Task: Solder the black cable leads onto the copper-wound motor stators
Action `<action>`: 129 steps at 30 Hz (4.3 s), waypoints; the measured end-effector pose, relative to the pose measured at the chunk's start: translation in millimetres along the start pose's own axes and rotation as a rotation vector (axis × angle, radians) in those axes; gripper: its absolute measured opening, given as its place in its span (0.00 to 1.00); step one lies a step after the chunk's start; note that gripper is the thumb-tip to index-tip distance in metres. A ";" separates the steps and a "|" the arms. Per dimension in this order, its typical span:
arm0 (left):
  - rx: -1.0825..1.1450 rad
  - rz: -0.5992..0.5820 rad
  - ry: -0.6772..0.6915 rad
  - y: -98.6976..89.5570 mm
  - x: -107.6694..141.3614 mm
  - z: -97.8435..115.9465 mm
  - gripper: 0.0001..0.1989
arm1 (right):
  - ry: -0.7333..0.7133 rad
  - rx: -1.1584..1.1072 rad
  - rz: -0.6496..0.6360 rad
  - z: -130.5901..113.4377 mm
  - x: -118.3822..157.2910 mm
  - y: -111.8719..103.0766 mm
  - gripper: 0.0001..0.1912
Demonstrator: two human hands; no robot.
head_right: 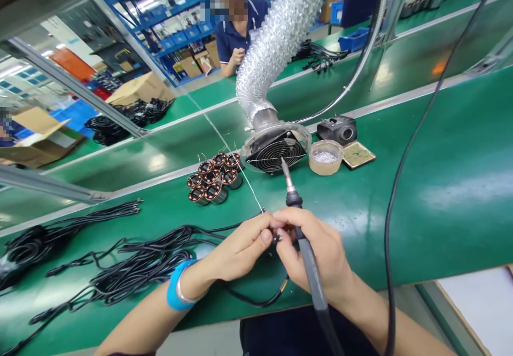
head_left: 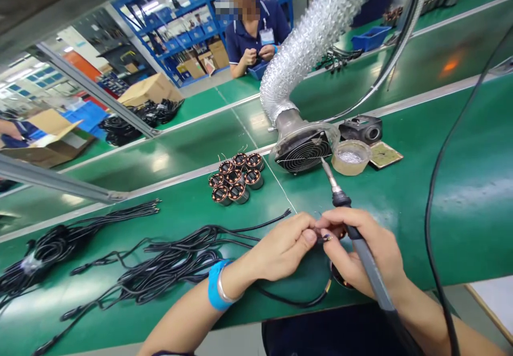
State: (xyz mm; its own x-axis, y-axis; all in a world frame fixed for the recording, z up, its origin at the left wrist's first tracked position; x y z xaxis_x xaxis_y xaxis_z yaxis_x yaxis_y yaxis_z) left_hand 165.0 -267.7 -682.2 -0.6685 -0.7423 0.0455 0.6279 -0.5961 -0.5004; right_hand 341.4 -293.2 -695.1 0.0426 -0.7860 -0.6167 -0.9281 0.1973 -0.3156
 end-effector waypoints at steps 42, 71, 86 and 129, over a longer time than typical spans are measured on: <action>0.013 0.109 -0.161 5.7 -4.1 -5.2 0.10 | -0.192 0.100 -0.236 2.8 -24.6 1.1 0.15; 0.741 0.199 -0.448 7.8 -30.0 -21.4 0.15 | -0.148 0.097 -0.032 31.5 -13.0 -8.6 0.18; 0.557 0.281 -0.404 7.9 -30.9 -24.8 0.11 | 0.136 0.006 0.114 12.3 1.4 -42.6 0.10; 0.415 0.281 -0.363 7.0 -28.0 -26.2 0.10 | -0.005 0.005 -0.003 -4.4 -0.4 -37.0 0.14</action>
State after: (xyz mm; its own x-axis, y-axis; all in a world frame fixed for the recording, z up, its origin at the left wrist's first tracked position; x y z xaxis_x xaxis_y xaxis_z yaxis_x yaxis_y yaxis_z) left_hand 177.7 -243.1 -709.6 -0.3223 -0.9015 0.2889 0.9117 -0.3777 -0.1614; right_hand 374.1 -302.8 -680.0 0.0477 -0.7838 -0.6191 -0.9263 0.1972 -0.3210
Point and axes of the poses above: each hand's wrist, its own x-axis away from the middle knuckle, its own y-axis out of the palm, z = x × y, the point moved 1 cm from there along -x, towards the middle knuckle, and after that the axes turned 3 degrees about -x, right-handed, at the moved point
